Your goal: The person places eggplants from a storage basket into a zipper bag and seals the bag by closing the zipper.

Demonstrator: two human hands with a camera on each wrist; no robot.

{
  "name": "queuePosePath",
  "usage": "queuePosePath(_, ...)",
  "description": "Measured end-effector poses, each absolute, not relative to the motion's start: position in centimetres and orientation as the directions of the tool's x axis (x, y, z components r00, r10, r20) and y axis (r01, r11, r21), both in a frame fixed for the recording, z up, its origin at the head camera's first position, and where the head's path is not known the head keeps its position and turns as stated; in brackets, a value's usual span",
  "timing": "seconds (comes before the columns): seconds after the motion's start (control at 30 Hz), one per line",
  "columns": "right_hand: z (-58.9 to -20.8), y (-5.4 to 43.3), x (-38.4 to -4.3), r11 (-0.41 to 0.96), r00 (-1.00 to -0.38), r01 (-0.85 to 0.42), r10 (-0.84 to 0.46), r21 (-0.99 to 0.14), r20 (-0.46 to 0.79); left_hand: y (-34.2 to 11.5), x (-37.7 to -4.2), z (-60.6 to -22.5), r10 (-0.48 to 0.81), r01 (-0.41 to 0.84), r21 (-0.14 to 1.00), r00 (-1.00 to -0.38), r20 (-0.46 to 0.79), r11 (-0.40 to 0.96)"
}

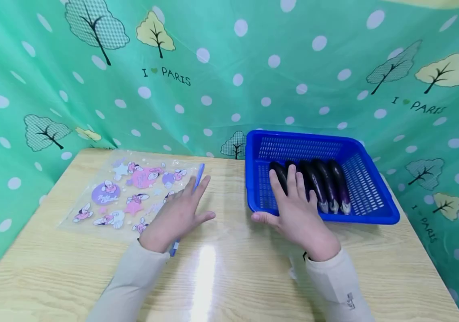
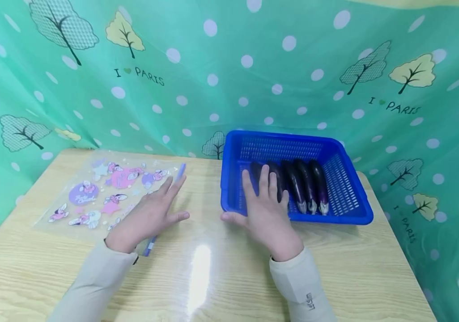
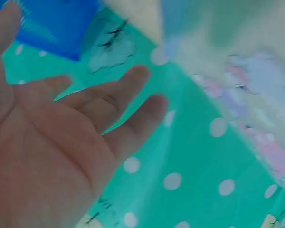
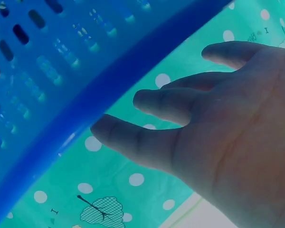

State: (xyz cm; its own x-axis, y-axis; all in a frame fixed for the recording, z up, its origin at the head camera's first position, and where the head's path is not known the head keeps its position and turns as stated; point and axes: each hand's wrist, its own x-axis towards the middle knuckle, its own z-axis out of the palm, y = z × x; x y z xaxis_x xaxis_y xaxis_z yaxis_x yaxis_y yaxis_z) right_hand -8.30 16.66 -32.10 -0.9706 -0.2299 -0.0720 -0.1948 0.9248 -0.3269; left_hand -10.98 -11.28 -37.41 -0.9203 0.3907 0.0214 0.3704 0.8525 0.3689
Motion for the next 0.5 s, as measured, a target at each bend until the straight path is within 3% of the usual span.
queuePosePath(0.23, -31.3, 18.0, -8.5, 0.926, -0.971, -0.152, -0.206, -0.345, -0.124, -12.3, -11.7, -39.2, 0.272, 0.211, 0.364, -0.954, -0.126, 0.907)
queuePosePath(0.5, -30.3, 20.8, -8.9, 0.904, -0.959, -0.129, -0.219, -0.409, -0.182, -13.0, -12.2, -39.7, 0.256, 0.187, 0.375, -0.956, -0.143, 0.908)
